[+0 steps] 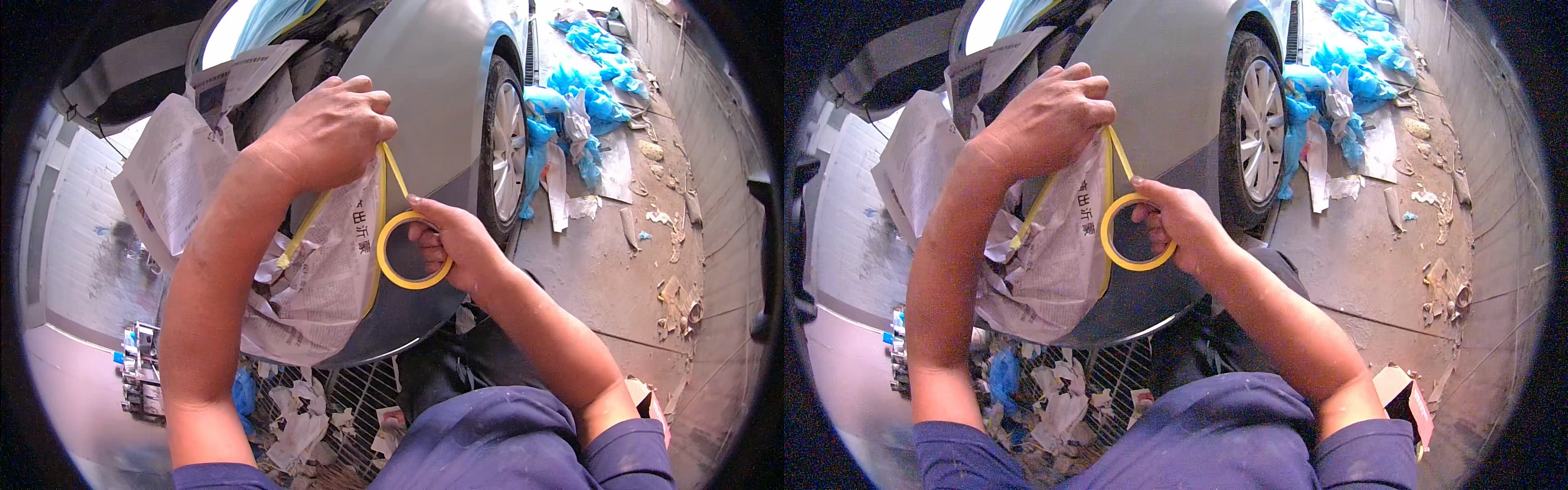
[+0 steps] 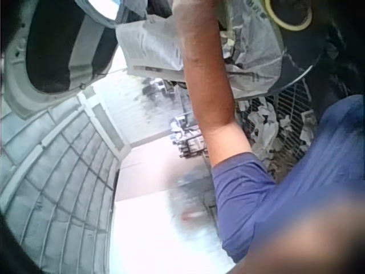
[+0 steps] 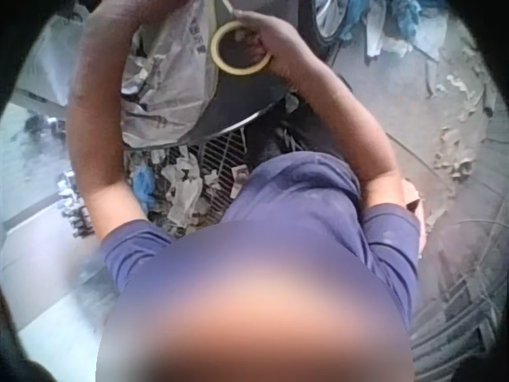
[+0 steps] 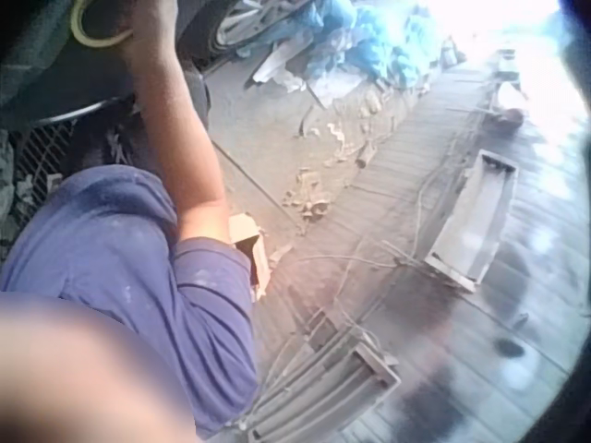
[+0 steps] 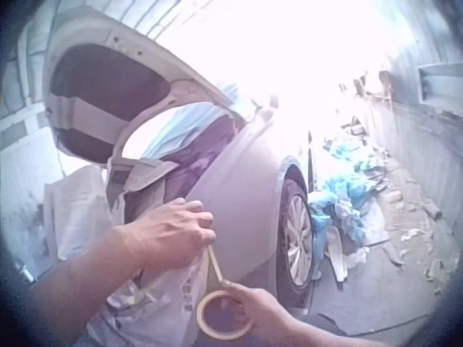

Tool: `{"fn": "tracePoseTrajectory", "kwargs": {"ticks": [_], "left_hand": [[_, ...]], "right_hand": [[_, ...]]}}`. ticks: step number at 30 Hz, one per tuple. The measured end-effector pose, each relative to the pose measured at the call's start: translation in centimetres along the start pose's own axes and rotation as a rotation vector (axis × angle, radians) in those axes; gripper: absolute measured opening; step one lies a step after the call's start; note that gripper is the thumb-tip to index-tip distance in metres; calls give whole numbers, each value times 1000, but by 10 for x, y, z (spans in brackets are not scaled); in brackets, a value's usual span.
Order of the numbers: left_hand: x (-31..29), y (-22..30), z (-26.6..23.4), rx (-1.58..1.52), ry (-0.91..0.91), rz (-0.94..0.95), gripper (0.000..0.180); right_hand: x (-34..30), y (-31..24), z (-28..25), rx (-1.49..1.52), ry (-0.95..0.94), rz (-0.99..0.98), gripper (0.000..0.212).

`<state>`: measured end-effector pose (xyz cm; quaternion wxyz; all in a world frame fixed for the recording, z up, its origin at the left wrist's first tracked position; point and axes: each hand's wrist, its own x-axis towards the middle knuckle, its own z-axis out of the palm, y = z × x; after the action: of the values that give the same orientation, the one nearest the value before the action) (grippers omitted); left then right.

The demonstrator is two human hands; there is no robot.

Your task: The person applies yellow masking tape to secure newspaper over the front bumper and grille of a car with the hood open. They smooth the tape along the edges and continue taping around the bumper perimeter.

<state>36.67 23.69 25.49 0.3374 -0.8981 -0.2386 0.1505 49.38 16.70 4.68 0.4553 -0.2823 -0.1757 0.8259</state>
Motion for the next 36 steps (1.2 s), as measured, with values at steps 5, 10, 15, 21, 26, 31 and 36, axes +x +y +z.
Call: {"fn": "tracePoseTrajectory", "kwargs": {"ticks": [5,10,15,21,26,31,36], "left_hand": [[4,-2,6,-109,97,-23,10],[7,3,15,-161,149,-95,17],[9,13,14,-96,87,-198,21],[6,22,7,-97,31,-259,32],[0,27,7,-49,11,-245,46],[-5,34,10,-34,5,-268,52],[-4,39,9,12,-67,-302,59]], "right_hand": [[-3,10,13,1,-39,0,46],[-5,14,23,28,-60,-1,45],[-1,16,23,0,-81,-11,43],[8,15,18,-13,-121,26,43],[8,19,22,-33,-68,-26,44],[4,14,27,-40,-64,13,43],[-2,12,32,8,-59,46,46]]}}
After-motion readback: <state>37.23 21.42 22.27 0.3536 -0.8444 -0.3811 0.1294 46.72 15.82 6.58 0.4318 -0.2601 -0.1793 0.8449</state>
